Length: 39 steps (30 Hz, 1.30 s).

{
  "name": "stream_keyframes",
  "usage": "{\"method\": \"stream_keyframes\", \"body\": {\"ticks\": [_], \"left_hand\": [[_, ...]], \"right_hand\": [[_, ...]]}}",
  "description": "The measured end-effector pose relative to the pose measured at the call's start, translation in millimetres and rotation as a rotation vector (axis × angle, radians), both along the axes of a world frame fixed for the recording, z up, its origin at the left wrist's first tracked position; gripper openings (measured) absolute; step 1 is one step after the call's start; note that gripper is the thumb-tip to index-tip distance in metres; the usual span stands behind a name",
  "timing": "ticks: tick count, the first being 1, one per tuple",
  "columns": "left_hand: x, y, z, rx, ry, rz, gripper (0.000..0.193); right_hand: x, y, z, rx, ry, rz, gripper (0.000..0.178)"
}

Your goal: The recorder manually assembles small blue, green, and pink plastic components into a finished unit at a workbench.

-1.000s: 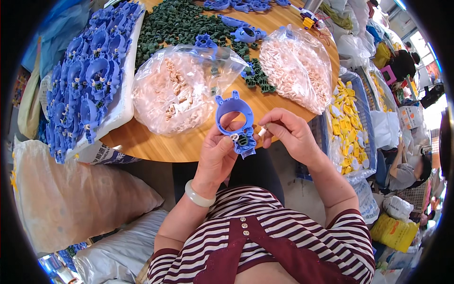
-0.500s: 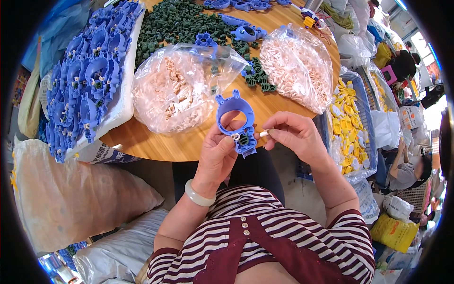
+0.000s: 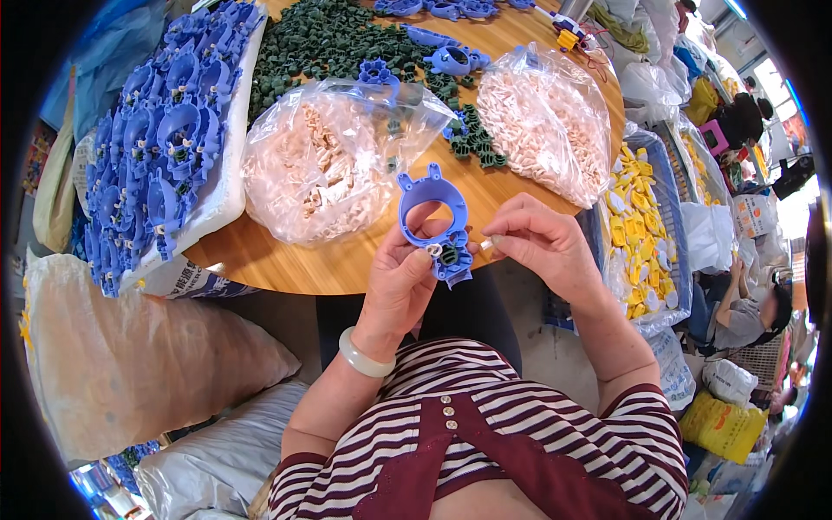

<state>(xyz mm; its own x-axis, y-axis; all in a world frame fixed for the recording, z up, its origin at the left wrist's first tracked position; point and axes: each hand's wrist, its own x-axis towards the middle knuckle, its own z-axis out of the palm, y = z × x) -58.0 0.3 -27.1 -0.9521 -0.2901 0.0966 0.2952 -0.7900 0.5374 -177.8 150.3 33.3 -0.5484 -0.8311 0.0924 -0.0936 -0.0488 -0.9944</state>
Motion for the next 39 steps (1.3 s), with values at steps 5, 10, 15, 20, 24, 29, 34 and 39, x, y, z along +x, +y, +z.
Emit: {"method": "stream_keyframes", "body": {"ticks": [5, 10, 15, 20, 24, 29, 34, 39], "left_hand": [[0, 0, 0, 0.013, -0.005, 0.003, 0.053], [0, 0, 1, 0.000, 0.014, -0.008, 0.056], [0, -1, -2, -0.001, 0.015, -0.012, 0.058], [0, 0, -4, -0.007, 0.032, 0.003, 0.059], [0, -1, -7, -0.030, 0.025, -0.011, 0.064], [1, 0, -8, -0.002, 0.009, 0.002, 0.068], [1, 1, -10, -0.020, 0.028, 0.010, 0.068], [1, 2, -9, -0.046, 0.027, 0.019, 0.065]], "right_hand": [[4, 0, 4, 0.029, -0.175, -0.082, 0.014], [4, 1, 4, -0.007, 0.090, -0.099, 0.014], [7, 2, 5, -0.007, 0.092, -0.123, 0.011], [9, -1, 12, -0.044, 0.118, -0.166, 0.011], [12, -10, 15, -0.041, 0.413, -0.124, 0.013], [17, -15, 15, 0.018, 0.596, -0.118, 0.014], [20, -16, 18, 0.073, 0.720, -0.134, 0.014], [23, -17, 23, 0.119, 0.798, -0.146, 0.015]]}}
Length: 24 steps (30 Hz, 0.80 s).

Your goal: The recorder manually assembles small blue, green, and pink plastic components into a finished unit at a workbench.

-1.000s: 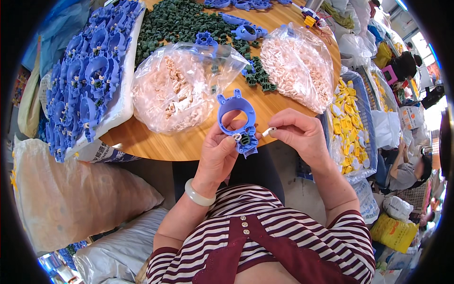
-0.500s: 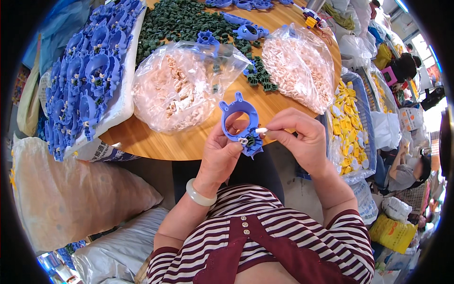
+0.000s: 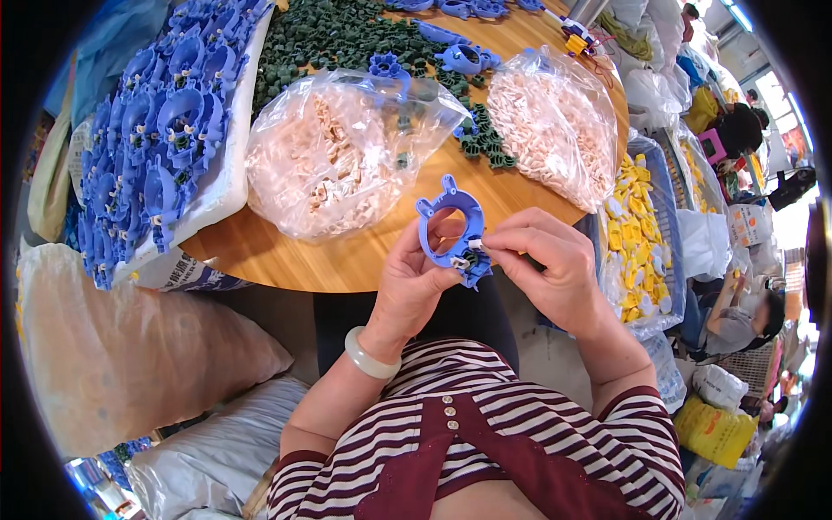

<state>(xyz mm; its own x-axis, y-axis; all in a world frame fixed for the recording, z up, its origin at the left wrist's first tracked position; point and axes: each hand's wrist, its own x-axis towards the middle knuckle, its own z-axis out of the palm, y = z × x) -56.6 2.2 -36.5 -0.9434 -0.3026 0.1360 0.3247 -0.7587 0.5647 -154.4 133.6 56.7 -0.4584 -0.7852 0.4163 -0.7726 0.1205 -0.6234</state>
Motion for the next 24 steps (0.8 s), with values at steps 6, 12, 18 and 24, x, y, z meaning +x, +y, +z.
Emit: {"method": "stream_keyframes", "body": {"ticks": [6, 12, 18, 24], "left_hand": [[1, 2, 2, -0.029, -0.001, 0.023, 0.063], [3, 5, -5, -0.066, -0.019, 0.043, 0.068], [4, 5, -5, -0.118, 0.025, 0.044, 0.072], [4, 5, -5, -0.072, 0.010, 0.037, 0.072]], "right_hand": [[6, -2, 3, 0.025, 0.163, -0.029, 0.014], [10, -6, 15, 0.102, 0.267, 0.002, 0.016], [10, -9, 18, 0.186, 0.191, 0.026, 0.015], [6, -11, 14, 0.153, 0.158, 0.045, 0.016]]}}
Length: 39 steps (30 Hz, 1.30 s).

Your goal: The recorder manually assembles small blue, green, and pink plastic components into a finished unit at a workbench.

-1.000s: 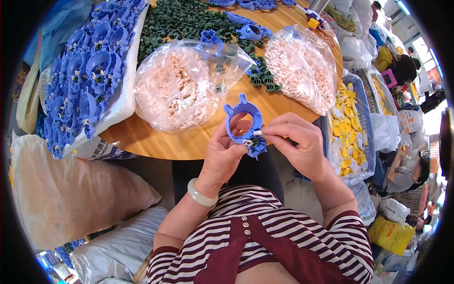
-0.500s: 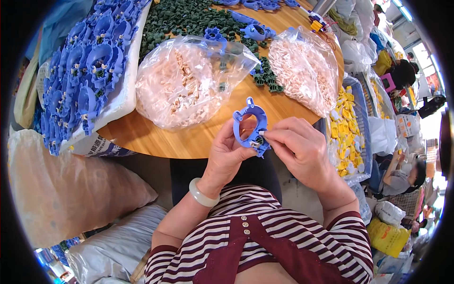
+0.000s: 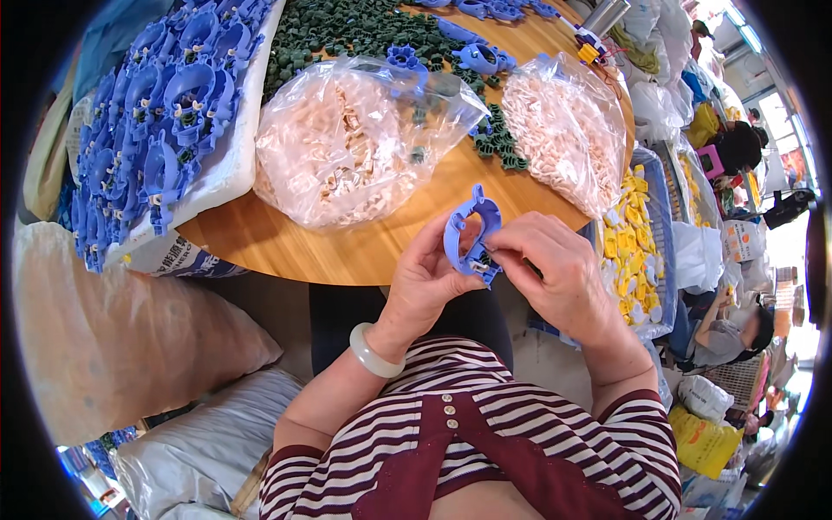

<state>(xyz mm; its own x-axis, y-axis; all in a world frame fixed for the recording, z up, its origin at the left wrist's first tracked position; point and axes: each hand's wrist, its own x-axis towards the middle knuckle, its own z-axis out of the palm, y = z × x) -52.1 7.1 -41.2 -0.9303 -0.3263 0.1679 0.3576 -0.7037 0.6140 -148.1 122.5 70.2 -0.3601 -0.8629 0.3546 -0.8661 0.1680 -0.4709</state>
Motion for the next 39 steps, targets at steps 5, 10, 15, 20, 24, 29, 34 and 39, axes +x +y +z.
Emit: {"method": "stream_keyframes", "body": {"ticks": [5, 10, 15, 20, 24, 29, 34, 39], "left_hand": [[0, -2, 2, 0.024, 0.002, -0.010, 0.071], [-1, -1, 2, 0.026, 0.011, -0.015, 0.071], [0, -2, 0, 0.046, -0.008, -0.025, 0.069], [-4, -4, 4, 0.078, -0.050, -0.014, 0.066], [-3, -6, 6, 0.052, -0.019, -0.060, 0.062], [-2, -11, 12, 0.133, 0.008, -0.193, 0.059], [-4, -13, 9, 0.116, -0.007, -0.222, 0.058], [-5, -9, 15, 0.062, -0.073, -0.180, 0.059]], "right_hand": [[0, -2, 1, -0.012, -0.004, 0.050, 0.026], [-3, 2, -2, -0.012, -0.072, 0.036, 0.026], [-13, 4, -9, -0.023, -0.067, 0.070, 0.019], [-20, 2, -28, -0.097, -0.238, 0.052, 0.013], [-23, 4, -29, -0.118, -0.369, 0.089, 0.013], [-30, 12, -26, -0.193, -0.607, 0.066, 0.018], [-27, 10, -38, -0.233, -0.552, -0.062, 0.049], [-22, 6, -44, -0.200, -0.473, -0.037, 0.072]]}}
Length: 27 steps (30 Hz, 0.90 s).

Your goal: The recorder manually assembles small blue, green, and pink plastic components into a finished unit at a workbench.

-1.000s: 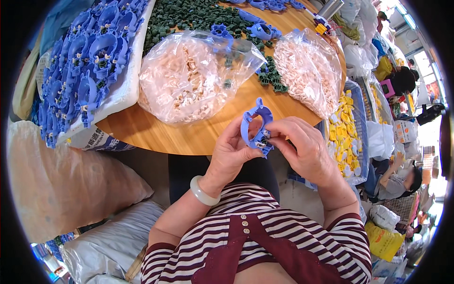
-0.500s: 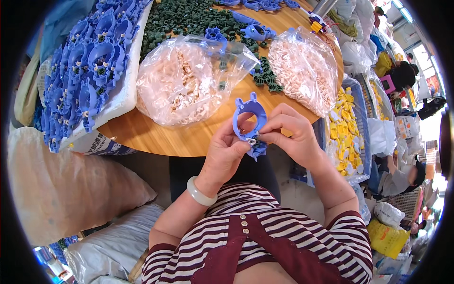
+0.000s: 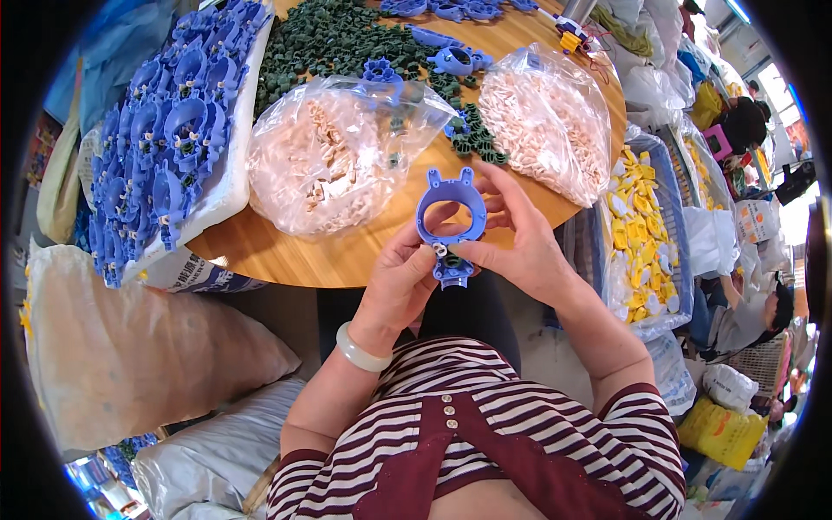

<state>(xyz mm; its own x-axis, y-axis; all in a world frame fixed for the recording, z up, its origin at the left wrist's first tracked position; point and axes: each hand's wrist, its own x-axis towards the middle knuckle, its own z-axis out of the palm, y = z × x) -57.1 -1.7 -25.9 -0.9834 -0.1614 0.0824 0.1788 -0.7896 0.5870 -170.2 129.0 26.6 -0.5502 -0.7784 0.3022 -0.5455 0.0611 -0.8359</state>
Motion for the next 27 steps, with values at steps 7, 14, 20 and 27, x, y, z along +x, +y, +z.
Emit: {"method": "stream_keyframes", "body": {"ticks": [7, 14, 20, 27], "left_hand": [[1, -1, 1, -0.040, 0.026, 0.009, 0.056], [8, -5, 9, 0.037, -0.005, -0.146, 0.047], [20, 2, 20, -0.292, -0.251, 0.120, 0.043], [36, 15, 51, -1.606, 0.243, 0.784, 0.043]], "right_hand": [[5, -1, 4, 0.014, -0.607, 0.178, 0.061], [-2, -1, 9, -0.080, -0.569, 0.086, 0.039], [-1, -2, 8, -0.003, -0.635, -0.034, 0.026], [-6, 2, 0, -0.040, -0.719, -0.059, 0.025]]}}
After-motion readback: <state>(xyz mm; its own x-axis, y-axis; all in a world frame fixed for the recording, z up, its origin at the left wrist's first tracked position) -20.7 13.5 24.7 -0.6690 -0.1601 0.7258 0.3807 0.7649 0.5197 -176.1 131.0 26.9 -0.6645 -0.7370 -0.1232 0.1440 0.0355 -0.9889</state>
